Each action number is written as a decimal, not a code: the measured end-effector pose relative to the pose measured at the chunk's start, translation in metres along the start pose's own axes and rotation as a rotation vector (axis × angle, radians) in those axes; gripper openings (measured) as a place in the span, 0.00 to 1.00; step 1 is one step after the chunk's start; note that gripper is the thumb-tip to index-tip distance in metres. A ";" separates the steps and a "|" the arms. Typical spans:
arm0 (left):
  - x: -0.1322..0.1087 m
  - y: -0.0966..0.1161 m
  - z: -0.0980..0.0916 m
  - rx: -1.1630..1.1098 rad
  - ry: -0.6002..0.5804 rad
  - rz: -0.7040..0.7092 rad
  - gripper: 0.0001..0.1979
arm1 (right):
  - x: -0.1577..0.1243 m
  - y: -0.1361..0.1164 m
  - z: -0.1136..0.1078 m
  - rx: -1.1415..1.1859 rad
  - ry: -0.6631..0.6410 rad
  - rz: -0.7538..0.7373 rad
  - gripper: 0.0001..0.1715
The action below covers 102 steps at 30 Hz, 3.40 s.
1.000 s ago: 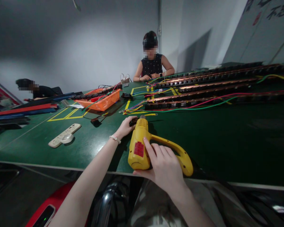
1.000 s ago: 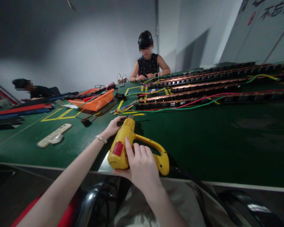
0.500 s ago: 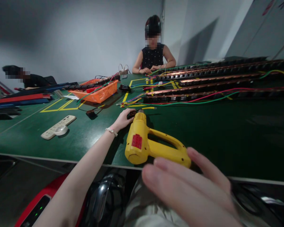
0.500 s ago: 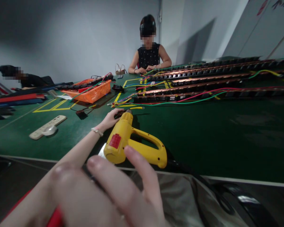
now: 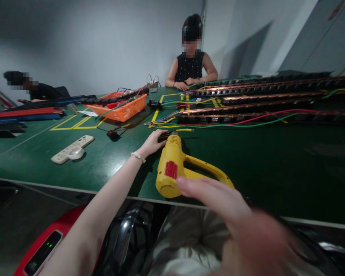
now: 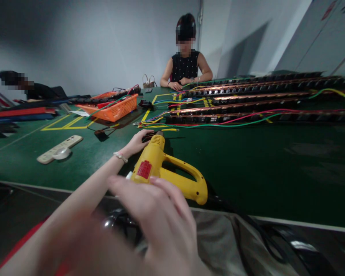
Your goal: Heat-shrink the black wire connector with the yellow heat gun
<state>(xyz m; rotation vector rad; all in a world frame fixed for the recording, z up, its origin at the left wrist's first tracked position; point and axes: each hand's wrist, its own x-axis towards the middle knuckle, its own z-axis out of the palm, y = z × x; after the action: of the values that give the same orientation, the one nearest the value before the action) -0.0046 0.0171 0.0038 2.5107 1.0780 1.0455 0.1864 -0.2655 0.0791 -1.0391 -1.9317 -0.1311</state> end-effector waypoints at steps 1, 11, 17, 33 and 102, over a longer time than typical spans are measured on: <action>0.000 0.000 0.000 0.003 -0.001 -0.003 0.21 | 0.006 0.009 0.006 0.029 0.013 -0.022 0.39; -0.003 0.004 -0.001 0.022 -0.009 -0.008 0.22 | -0.002 0.066 0.048 -0.293 -0.195 0.081 0.52; -0.004 0.007 -0.002 0.063 -0.015 -0.025 0.23 | -0.009 0.097 0.028 -0.399 -0.197 0.133 0.48; -0.003 0.016 0.000 0.155 0.031 -0.042 0.21 | -0.034 0.145 -0.008 -0.740 -0.032 0.106 0.28; -0.005 0.009 0.002 0.024 0.028 -0.014 0.18 | -0.028 0.070 0.042 -0.512 -0.024 0.043 0.22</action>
<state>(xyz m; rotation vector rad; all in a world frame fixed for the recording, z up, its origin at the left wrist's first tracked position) -0.0006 0.0074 0.0033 2.5101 1.1205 1.0736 0.2139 -0.2183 0.0124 -1.4151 -1.9411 -0.6154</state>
